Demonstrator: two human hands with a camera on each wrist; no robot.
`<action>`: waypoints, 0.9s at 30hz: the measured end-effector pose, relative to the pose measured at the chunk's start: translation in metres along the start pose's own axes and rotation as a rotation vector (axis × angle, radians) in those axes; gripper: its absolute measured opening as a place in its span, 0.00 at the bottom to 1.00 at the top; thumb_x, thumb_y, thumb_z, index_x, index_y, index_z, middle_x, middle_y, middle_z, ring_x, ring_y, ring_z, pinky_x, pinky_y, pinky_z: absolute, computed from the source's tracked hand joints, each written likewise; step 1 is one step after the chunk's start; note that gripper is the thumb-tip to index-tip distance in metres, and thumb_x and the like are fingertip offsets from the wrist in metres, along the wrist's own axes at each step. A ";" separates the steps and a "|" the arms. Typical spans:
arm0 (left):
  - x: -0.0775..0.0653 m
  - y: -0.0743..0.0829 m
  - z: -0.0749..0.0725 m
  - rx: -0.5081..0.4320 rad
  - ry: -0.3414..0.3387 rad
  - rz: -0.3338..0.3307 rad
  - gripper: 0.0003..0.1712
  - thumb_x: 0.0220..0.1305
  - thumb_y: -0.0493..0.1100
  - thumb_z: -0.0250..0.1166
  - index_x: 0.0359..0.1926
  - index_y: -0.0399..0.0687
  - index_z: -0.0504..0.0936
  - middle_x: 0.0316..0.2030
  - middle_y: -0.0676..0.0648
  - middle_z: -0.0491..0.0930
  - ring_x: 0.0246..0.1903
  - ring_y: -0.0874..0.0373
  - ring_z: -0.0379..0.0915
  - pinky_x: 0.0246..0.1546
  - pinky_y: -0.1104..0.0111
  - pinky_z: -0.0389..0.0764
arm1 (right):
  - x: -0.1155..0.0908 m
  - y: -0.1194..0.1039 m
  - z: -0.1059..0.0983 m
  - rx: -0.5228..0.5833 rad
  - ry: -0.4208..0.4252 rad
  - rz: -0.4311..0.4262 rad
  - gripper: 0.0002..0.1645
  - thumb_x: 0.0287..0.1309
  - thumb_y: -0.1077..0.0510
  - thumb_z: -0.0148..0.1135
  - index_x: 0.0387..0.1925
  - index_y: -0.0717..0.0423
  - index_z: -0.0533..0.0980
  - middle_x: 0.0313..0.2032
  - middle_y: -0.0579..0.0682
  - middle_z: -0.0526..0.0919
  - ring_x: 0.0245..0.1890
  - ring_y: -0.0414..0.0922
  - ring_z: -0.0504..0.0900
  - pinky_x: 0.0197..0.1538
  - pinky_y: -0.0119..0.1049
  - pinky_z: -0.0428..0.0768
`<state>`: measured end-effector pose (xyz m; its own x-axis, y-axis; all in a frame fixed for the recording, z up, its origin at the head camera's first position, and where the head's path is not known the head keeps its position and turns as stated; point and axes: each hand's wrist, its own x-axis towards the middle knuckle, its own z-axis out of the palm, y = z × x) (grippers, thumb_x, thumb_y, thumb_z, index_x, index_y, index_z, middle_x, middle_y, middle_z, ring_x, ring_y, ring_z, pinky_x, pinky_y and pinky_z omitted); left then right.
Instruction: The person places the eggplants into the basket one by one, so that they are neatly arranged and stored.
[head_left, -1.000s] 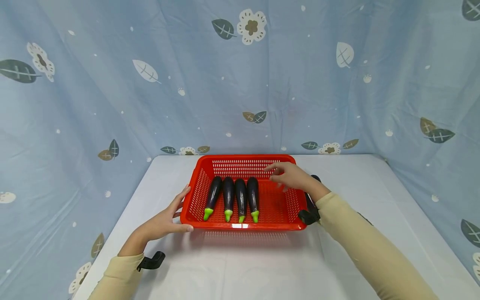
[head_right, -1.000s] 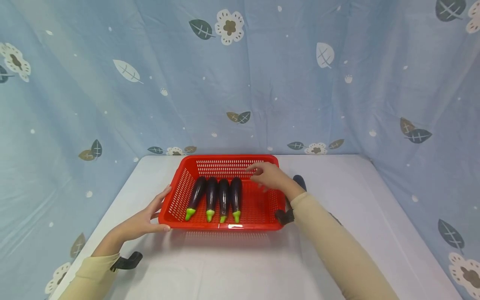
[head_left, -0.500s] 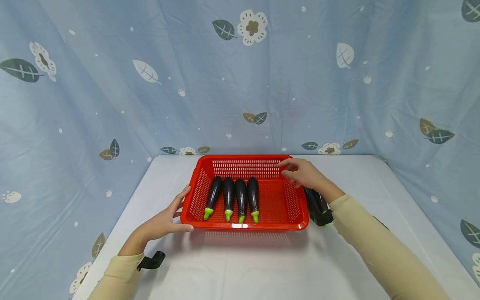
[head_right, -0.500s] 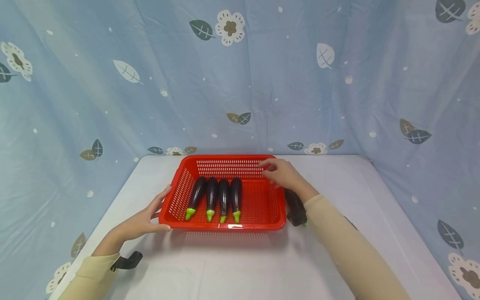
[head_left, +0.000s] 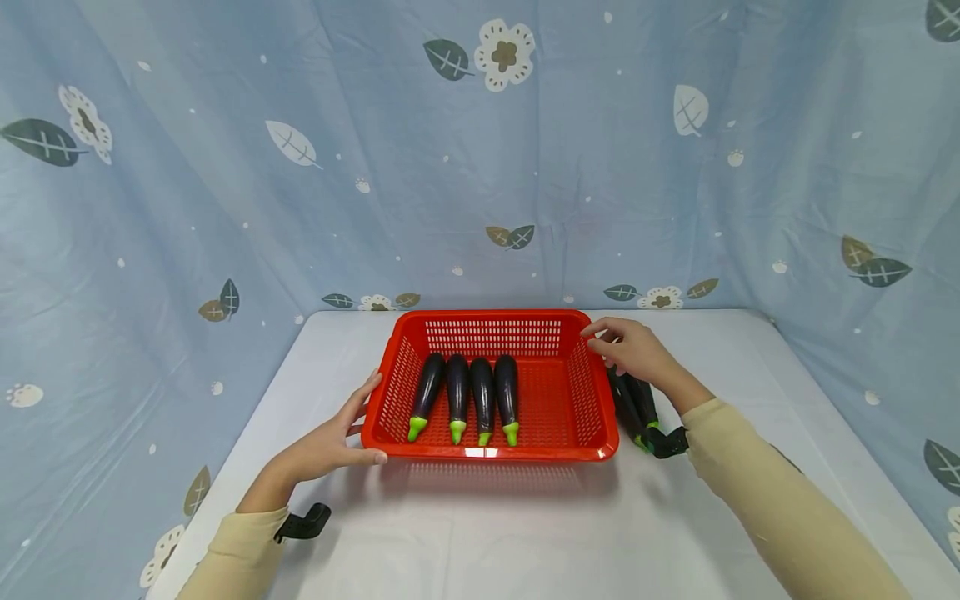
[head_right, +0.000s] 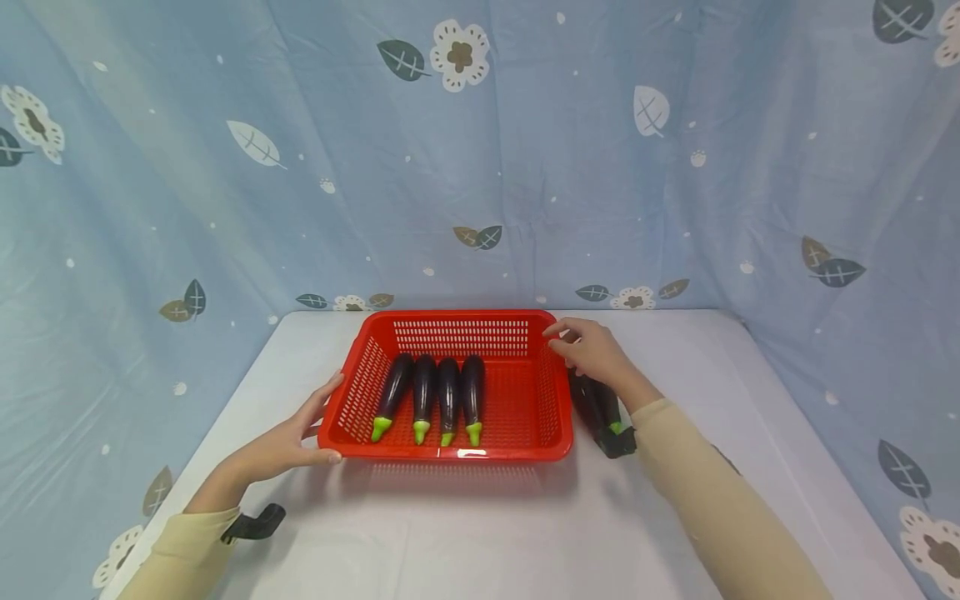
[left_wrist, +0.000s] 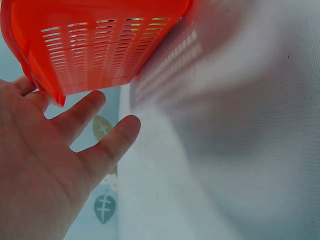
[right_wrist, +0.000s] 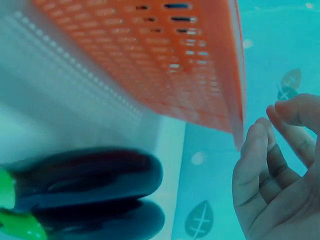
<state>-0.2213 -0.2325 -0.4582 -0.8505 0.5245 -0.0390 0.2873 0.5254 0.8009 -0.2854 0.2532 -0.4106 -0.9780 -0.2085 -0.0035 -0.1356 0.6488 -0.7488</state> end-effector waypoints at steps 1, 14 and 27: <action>0.000 0.000 0.000 0.000 0.000 -0.002 0.63 0.49 0.50 0.72 0.73 0.63 0.34 0.72 0.60 0.30 0.67 0.48 0.49 0.57 0.54 0.67 | 0.000 0.003 -0.001 -0.003 0.006 0.004 0.16 0.63 0.51 0.55 0.51 0.49 0.75 0.35 0.55 0.79 0.26 0.50 0.77 0.29 0.45 0.81; 0.001 -0.001 0.000 -0.011 -0.002 0.000 0.63 0.49 0.49 0.72 0.73 0.63 0.34 0.72 0.60 0.30 0.67 0.48 0.49 0.57 0.53 0.66 | -0.012 0.039 -0.008 -0.056 0.064 0.064 0.18 0.63 0.50 0.55 0.53 0.50 0.74 0.39 0.58 0.79 0.31 0.52 0.79 0.30 0.37 0.81; 0.001 -0.002 0.002 -0.021 0.000 -0.002 0.63 0.49 0.49 0.72 0.73 0.63 0.34 0.72 0.60 0.30 0.67 0.47 0.48 0.57 0.50 0.66 | -0.024 0.081 -0.018 -0.057 0.055 0.206 0.27 0.62 0.50 0.56 0.61 0.52 0.67 0.58 0.66 0.67 0.52 0.61 0.72 0.44 0.46 0.80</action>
<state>-0.2221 -0.2317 -0.4606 -0.8513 0.5230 -0.0406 0.2760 0.5124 0.8132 -0.2761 0.3239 -0.4596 -0.9930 -0.0279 -0.1151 0.0607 0.7143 -0.6972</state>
